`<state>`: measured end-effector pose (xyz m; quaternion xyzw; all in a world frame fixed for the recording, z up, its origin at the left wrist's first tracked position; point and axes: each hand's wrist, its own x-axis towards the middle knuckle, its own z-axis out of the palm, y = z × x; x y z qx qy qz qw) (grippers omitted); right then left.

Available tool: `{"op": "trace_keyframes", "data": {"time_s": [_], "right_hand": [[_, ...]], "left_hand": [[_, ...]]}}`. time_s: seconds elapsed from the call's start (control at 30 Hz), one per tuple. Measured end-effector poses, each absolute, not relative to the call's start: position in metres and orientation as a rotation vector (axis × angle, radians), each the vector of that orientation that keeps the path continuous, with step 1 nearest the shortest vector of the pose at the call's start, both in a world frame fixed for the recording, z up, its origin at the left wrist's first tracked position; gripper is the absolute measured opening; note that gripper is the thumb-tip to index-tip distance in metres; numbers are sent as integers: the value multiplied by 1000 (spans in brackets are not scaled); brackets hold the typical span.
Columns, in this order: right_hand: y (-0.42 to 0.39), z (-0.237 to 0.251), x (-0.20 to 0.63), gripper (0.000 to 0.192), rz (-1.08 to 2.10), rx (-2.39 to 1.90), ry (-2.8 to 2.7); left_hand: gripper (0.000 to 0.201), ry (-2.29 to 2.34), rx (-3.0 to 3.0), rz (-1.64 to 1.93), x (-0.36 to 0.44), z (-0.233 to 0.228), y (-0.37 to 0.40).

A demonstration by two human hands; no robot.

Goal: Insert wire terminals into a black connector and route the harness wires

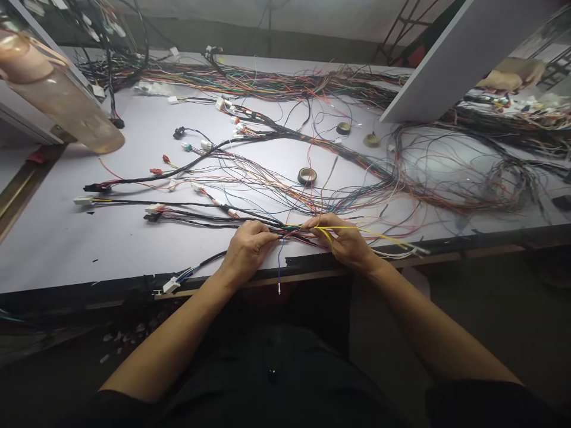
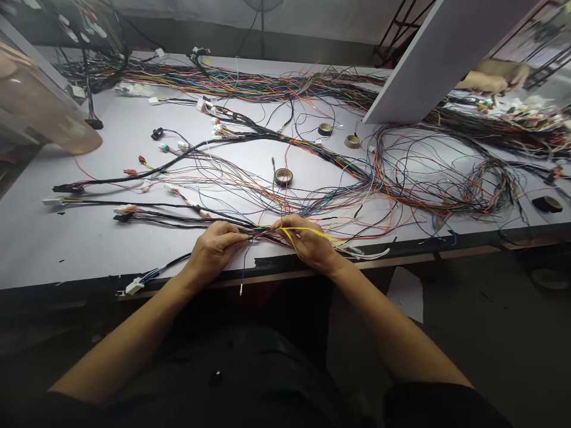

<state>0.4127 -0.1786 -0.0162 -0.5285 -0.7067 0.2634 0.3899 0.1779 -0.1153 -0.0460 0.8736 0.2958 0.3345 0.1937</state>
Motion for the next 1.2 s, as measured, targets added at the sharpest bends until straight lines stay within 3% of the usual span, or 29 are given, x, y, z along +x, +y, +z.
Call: {"op": "trace_keyframes", "data": {"time_s": [0.63, 0.83, 1.03, 1.2], "right_hand": [[-184, -16, 405, 28, 866, -1420, -1613], [-183, -10, 400, 26, 771, -1442, -1721], [-182, -10, 389, 23, 853, -1361, -1684], [-187, -15, 391, 25, 855, -1369, -1657]], "left_hand": [[16, 871, 2472, 891, 178, -42, -118], [50, 860, 2617, 813, 179, -40, -114], [30, 810, 2644, 741, 179, -40, -107], [28, 811, 2569, 743, 179, -40, -107]]}}
